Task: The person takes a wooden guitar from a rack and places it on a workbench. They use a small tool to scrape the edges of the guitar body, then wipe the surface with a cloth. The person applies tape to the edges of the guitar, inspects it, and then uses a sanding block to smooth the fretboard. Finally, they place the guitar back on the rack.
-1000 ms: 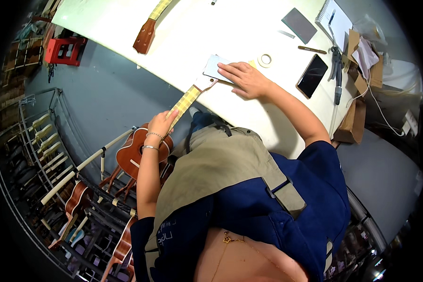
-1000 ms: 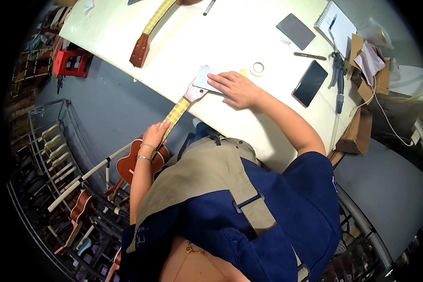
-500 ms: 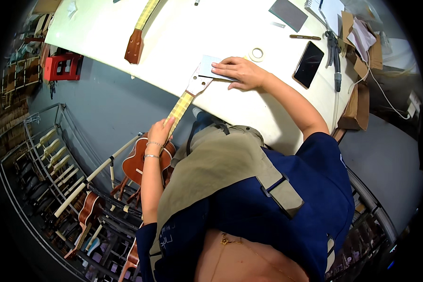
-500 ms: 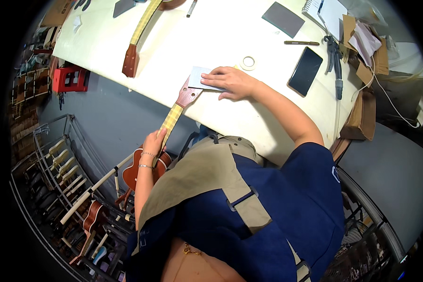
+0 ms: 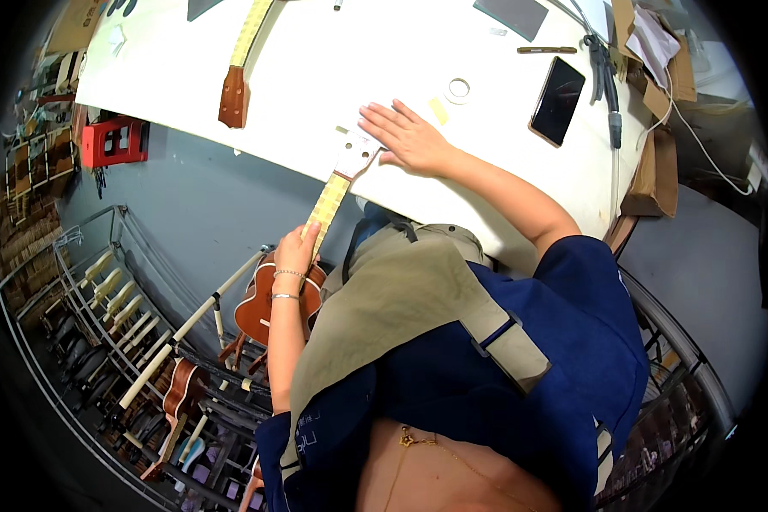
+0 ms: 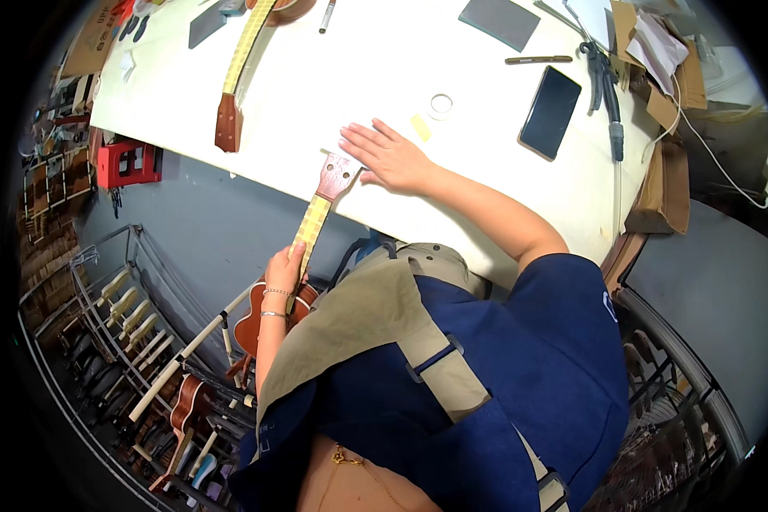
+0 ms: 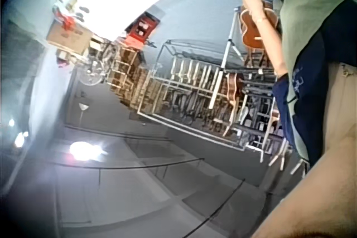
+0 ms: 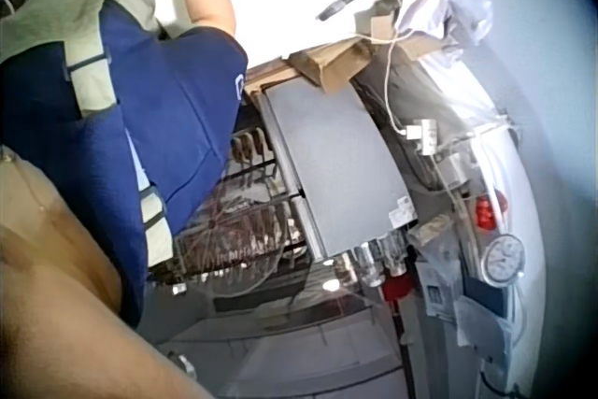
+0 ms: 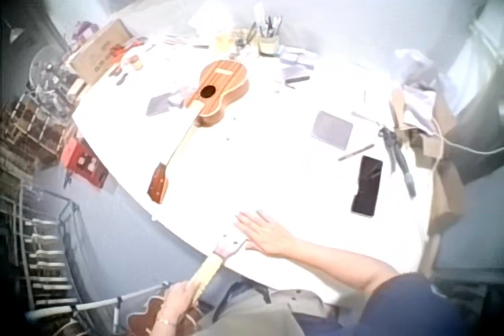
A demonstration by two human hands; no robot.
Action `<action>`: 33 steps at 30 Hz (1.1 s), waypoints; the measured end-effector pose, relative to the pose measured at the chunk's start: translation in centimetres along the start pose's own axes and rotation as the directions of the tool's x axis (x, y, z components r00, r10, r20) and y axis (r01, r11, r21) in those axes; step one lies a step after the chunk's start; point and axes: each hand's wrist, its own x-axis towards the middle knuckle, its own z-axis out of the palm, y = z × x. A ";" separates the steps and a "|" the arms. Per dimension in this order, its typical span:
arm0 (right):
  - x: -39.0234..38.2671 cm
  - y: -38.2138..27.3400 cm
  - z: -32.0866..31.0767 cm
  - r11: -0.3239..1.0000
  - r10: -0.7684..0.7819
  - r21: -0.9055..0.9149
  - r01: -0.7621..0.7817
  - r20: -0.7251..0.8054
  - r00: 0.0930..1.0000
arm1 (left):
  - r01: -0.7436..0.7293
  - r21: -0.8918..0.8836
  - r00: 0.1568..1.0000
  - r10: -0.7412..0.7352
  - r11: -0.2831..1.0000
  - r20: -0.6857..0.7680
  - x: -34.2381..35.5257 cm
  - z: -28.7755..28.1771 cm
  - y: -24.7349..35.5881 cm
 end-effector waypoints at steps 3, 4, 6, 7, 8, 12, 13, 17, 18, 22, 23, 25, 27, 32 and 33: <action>0.4 -3.0 1.4 0.998 -0.008 0.061 0.000 0.135 0.991 | 0.014 0.023 1.000 -0.014 1.000 -0.008 -0.5 0.0 0.8; 0.4 -4.5 0.9 0.988 -0.088 0.140 0.068 0.139 0.986 | 0.019 0.037 1.000 -0.018 0.999 -0.014 -0.6 0.0 0.8; 0.5 -3.8 1.2 0.990 -0.078 0.129 0.057 0.163 0.984 | 0.013 0.038 0.999 -0.011 0.999 -0.032 -0.4 0.3 0.3; 0.7 -2.6 1.2 0.999 0.013 0.049 -0.019 0.131 0.991 | 0.012 0.037 0.999 -0.011 0.999 -0.040 -0.4 0.5 0.1; 0.9 -1.0 1.0 0.995 0.100 -0.029 -0.098 0.091 0.991 | 0.015 0.051 0.999 -0.013 0.999 -0.046 -0.5 0.4 0.2; 0.8 -2.9 1.5 0.994 0.111 -0.003 -0.111 0.130 0.985 | 0.014 0.111 0.998 -0.006 0.994 -0.069 -0.6 0.4 0.5; 0.2 -5.0 1.6 0.992 -0.022 0.126 0.023 -0.008 1.000 | 0.017 0.128 0.997 -0.007 0.992 -0.077 -0.5 0.5 0.2; 0.4 -2.4 1.1 0.984 0.177 0.030 -0.177 -0.017 0.984 | -0.030 0.118 0.992 0.044 0.993 -0.119 -0.6 0.9 0.2; 1.1 -1.4 0.4 0.964 0.254 -0.059 -0.258 -0.065 0.965 | -0.022 0.127 0.994 0.036 0.992 -0.108 -0.4 0.8 0.2; -1.7 -7.1 1.4 0.991 0.050 0.117 -0.059 0.077 0.996 | -0.024 0.142 0.994 0.039 0.990 -0.104 0.0 0.9 -0.3; -1.9 -6.9 1.3 0.994 0.048 0.097 -0.059 0.109 0.993 | -0.046 0.151 0.992 0.063 0.987 -0.109 0.4 0.7 -0.4; -1.8 -4.3 1.3 0.977 0.199 -0.079 -0.195 0.041 0.979 | -0.024 0.155 0.995 0.039 0.988 -0.096 -0.2 0.7 0.2; -1.5 -3.8 0.5 0.943 0.317 -0.122 -0.311 0.038 0.948 | 0.000 0.171 0.995 0.018 0.985 -0.102 -0.6 1.0 -0.2; -1.6 -6.5 0.7 0.971 0.204 0.114 -0.212 0.080 0.976 | -0.053 0.182 0.987 0.078 0.982 -0.138 -0.3 1.2 -0.3; -1.1 -4.6 0.7 0.961 0.272 0.039 -0.274 0.042 0.961 | -0.014 0.171 0.992 0.035 0.985 -0.119 -0.5 1.1 0.2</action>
